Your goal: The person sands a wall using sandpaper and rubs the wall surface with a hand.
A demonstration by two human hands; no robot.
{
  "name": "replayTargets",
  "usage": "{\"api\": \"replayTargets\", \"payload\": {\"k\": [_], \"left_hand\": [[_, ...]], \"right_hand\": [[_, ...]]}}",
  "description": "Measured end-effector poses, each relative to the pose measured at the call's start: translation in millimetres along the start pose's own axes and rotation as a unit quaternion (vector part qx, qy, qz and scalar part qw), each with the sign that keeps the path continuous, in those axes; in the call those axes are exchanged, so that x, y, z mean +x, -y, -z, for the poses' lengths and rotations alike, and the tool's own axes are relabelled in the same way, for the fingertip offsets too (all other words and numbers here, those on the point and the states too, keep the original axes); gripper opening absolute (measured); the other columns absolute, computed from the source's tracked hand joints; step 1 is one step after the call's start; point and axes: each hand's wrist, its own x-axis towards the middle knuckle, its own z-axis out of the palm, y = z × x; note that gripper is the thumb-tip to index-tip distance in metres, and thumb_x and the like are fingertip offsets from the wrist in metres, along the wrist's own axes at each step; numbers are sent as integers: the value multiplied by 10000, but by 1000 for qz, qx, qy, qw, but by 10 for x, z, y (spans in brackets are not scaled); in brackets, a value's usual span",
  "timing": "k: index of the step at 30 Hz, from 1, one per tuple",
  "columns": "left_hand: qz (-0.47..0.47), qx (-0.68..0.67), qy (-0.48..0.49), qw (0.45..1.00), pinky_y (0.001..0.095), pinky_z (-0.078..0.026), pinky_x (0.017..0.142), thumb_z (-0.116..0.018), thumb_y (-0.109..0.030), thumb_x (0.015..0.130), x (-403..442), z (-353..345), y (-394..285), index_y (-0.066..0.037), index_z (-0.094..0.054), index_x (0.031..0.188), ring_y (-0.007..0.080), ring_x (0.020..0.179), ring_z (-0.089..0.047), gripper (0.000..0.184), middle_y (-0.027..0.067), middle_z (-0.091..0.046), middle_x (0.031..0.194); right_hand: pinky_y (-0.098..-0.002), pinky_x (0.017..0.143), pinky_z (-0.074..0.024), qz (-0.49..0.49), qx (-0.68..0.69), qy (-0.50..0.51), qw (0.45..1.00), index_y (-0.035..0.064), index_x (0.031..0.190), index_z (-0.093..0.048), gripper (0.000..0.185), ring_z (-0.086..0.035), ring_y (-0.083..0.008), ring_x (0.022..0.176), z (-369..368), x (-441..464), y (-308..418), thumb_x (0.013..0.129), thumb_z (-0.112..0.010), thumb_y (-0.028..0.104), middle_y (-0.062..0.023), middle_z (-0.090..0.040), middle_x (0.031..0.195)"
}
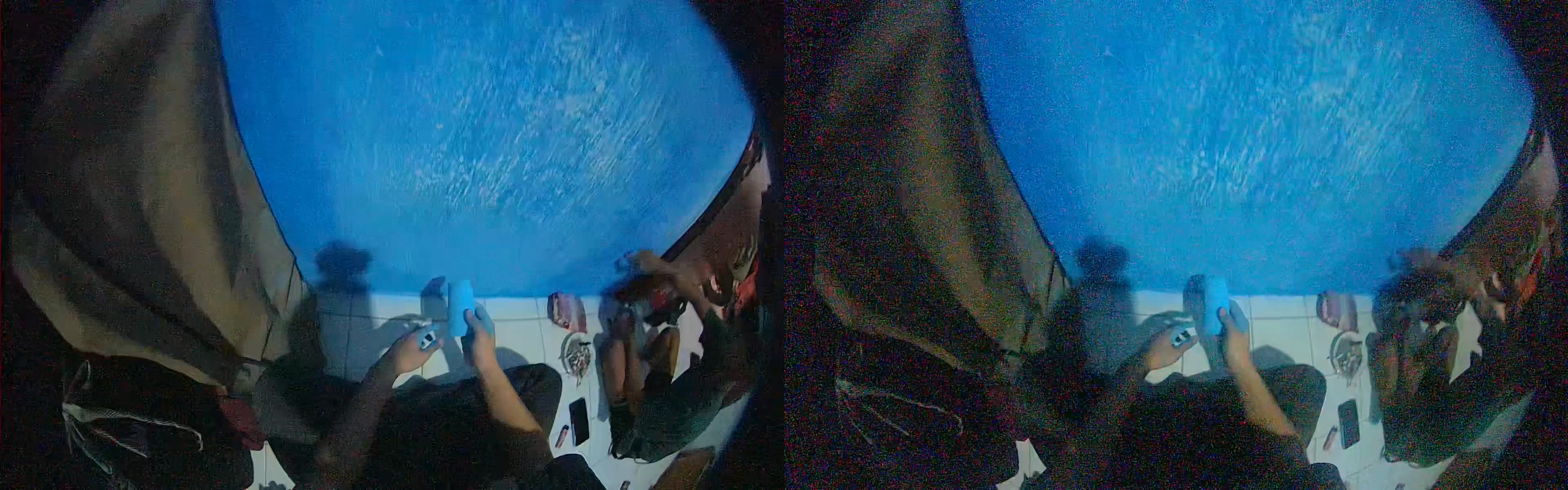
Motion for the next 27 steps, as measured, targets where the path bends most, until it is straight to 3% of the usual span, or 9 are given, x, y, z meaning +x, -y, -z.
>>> {"api": "replayTargets", "payload": {"k": [3,5,8,10,12,13,16,24,27], "left_hand": [[2,17,87,996,460,-469,942,-617,-506,906,-17,16,12,-63,-470,1360,354,1081,-593,651,227,-534,1281],[89,34,185,978,477,-401,1051,-613,-566,888,-28,-54,42,-46,-334,1466,371,1253,-491,826,243,-385,1460],[52,115,199,972,514,-211,1173,-578,-627,878,13,81,-275,-50,-217,1514,401,1441,-208,931,248,-269,1531],[87,81,199,973,525,-220,1161,-560,-601,894,27,64,-258,-49,-208,1517,423,1412,-245,903,254,-263,1529],[97,85,184,975,530,-231,1148,-556,-568,899,8,44,-141,-47,-210,1517,432,1392,-262,879,261,-269,1520],[100,89,178,975,533,-237,1142,-555,-551,901,25,65,-82,-46,-211,1517,436,1381,-271,867,265,-272,1516],[121,101,156,975,540,-255,1123,-549,-502,908,24,105,35,-43,-214,1516,450,1350,-298,833,276,-281,1502],[146,111,123,975,561,-302,1073,-535,-371,926,23,104,315,-35,-223,1515,485,1266,-369,747,306,-306,1465],[153,110,113,976,568,-319,1055,-530,-321,932,0,133,430,-32,-227,1515,498,1234,-396,718,317,-315,1452]], "right_hand": [[-363,822,-497,-104,265,43,958,11,1197,-513,379,-597,-235,971,38,-107,-189,969,-539,313,-130,-596,1102],[-392,797,-529,-141,264,-10,954,21,1239,-521,443,-636,-256,946,75,-117,-252,953,-517,358,-134,-633,1088],[-402,836,-529,-97,273,16,957,15,1203,-524,382,-629,-239,959,16,-150,-97,959,-530,308,-142,-618,1094],[-403,891,-520,-25,223,18,974,-3,1190,-513,316,-622,-226,979,-63,-227,-55,961,-561,209,-149,-600,1112],[-398,904,-508,-106,322,12,941,-17,1200,-506,309,-617,-221,962,109,-171,-366,952,-577,153,-137,-598,1099],[-396,899,-506,-186,441,18,878,-23,1201,-504,309,-615,-219,948,178,-41,-564,948,-582,135,-128,-597,1088],[-363,870,-509,-82,238,-7,968,23,1171,-555,311,-618,-194,912,-96,-172,-298,947,-585,236,-77,-620,993],[-315,799,-529,-217,115,-11,969,56,1256,-552,391,-623,-171,930,-121,-101,-568,964,-570,315,-50,-634,1061],[-363,835,-525,-242,120,80,960,57,1332,-519,463,-630,-200,976,-28,-58,-634,989,-504,368,-69,-641,1124]]}}
